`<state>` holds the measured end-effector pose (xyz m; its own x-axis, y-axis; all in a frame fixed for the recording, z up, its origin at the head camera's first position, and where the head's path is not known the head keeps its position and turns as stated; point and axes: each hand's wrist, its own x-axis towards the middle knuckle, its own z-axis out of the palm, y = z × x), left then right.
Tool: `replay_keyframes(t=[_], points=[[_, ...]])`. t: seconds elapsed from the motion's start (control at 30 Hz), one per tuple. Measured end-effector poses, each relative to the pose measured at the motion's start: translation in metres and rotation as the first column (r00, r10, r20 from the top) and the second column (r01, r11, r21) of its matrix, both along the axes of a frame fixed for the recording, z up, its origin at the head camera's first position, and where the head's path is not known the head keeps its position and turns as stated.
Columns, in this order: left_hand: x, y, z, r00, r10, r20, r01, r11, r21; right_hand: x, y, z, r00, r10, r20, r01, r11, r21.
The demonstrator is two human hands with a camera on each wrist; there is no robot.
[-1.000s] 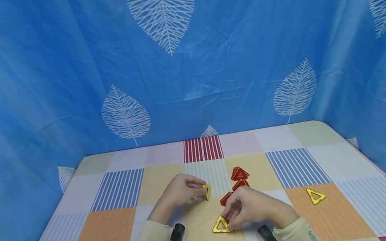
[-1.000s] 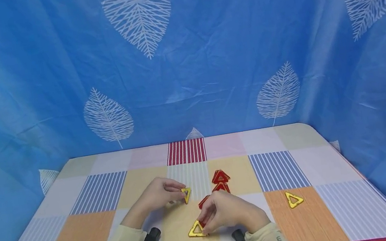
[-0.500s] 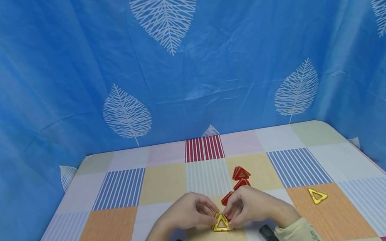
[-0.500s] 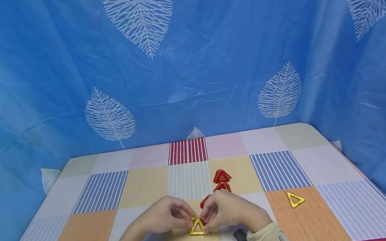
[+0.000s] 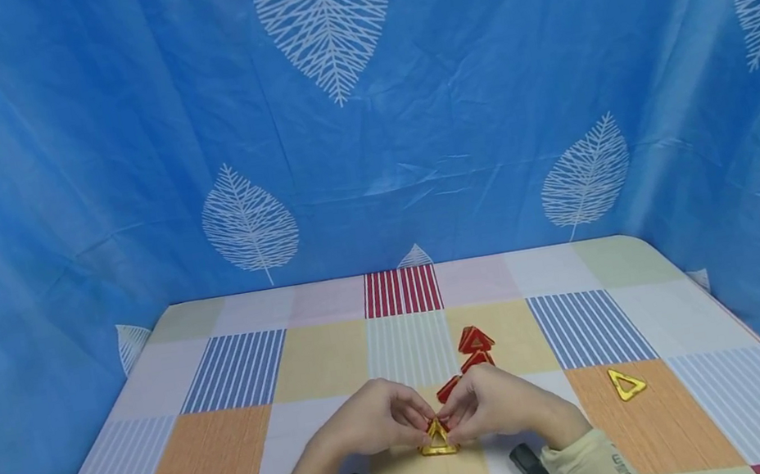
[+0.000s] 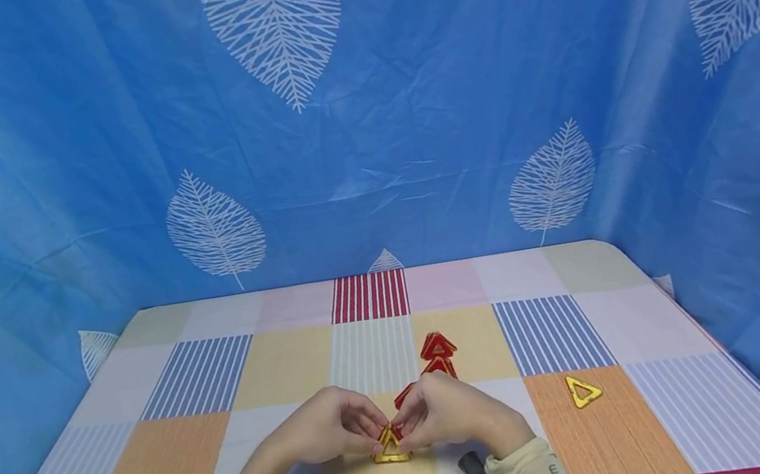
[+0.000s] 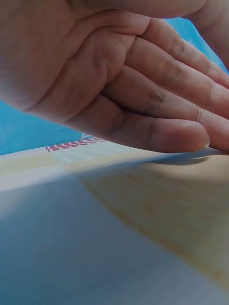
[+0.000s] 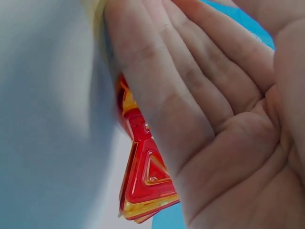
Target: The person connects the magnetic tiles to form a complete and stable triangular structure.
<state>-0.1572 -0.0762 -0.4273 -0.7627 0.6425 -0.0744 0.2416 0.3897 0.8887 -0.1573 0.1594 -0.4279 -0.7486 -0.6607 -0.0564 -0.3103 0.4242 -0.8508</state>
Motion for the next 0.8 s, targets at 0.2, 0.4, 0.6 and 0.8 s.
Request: replay_keyframes(t=[0.2, 0.4, 0.6, 0.8], points=[[0.000, 0.000, 0.002, 1.000, -0.015, 0.005, 0.015, 1.000, 0.011, 0.000, 0.000, 0.003, 0.999, 0.008, -0.038, -0.007, 1.000, 0.020], [-0.001, -0.007, 0.002, 0.999, -0.027, -0.021, 0.027, 1.000, 0.011, -0.001, 0.020, 0.017, 0.997, -0.058, -0.047, 0.060, 0.998, 0.034], [-0.001, -0.007, -0.002, 0.995, -0.094, -0.037, 0.093, 0.995, -0.042, -0.004, 0.075, 0.032, 0.976, -0.215, -0.037, 0.216, 0.976, 0.018], [0.001, -0.005, -0.003, 0.987, -0.132, -0.089, 0.124, 0.988, -0.088, -0.001, 0.135, 0.034, 0.873, -0.482, -0.073, 0.486, 0.846, 0.219]])
